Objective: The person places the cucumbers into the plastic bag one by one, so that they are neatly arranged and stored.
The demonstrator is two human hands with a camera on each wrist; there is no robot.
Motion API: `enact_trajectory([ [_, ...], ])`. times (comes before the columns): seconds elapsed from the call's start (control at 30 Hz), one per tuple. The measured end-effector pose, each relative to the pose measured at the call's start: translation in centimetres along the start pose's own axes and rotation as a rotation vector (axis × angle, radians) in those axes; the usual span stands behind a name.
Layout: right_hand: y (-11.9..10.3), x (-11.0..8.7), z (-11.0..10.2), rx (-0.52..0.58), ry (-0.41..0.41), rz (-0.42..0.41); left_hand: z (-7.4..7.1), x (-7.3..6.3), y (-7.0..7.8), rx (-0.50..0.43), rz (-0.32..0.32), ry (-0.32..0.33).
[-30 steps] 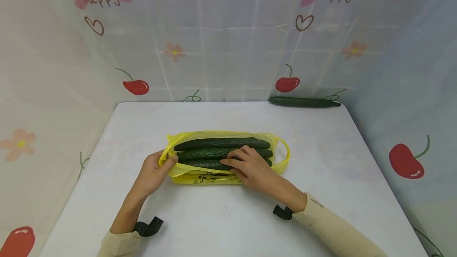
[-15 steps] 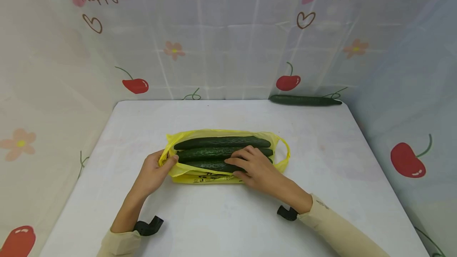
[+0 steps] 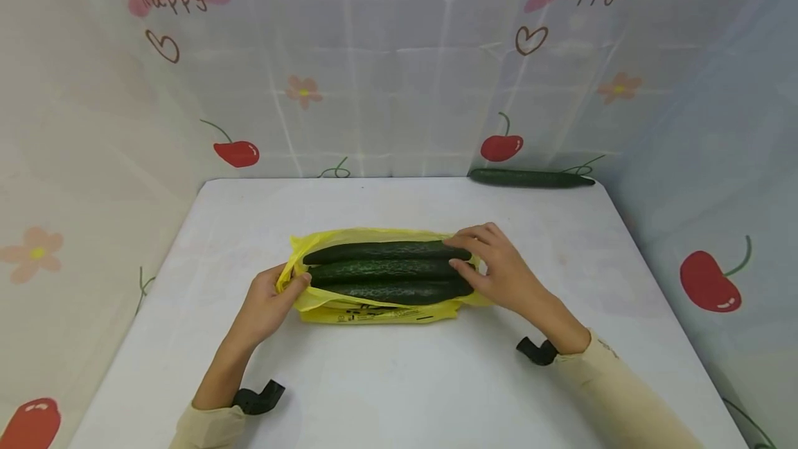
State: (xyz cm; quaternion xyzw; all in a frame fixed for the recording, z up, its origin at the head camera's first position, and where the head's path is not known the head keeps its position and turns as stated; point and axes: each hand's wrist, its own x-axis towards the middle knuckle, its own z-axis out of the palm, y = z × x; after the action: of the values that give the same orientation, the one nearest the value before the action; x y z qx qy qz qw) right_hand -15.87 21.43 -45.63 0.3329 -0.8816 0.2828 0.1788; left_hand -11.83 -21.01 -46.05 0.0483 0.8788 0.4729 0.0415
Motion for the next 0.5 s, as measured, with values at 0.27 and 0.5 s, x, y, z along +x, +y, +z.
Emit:
enact_trajectory([
  [0.27, 6.5, 0.1, -3.1, -0.049, 0.111, 0.169, 0.0, 0.1, 0.1, 0.004, -0.005, 0.004],
  [0.5, 13.0, -0.9, -3.9, -0.116, 0.111, 0.381, 0.1, 0.1, 0.0, -0.007, 0.007, 0.004],
])
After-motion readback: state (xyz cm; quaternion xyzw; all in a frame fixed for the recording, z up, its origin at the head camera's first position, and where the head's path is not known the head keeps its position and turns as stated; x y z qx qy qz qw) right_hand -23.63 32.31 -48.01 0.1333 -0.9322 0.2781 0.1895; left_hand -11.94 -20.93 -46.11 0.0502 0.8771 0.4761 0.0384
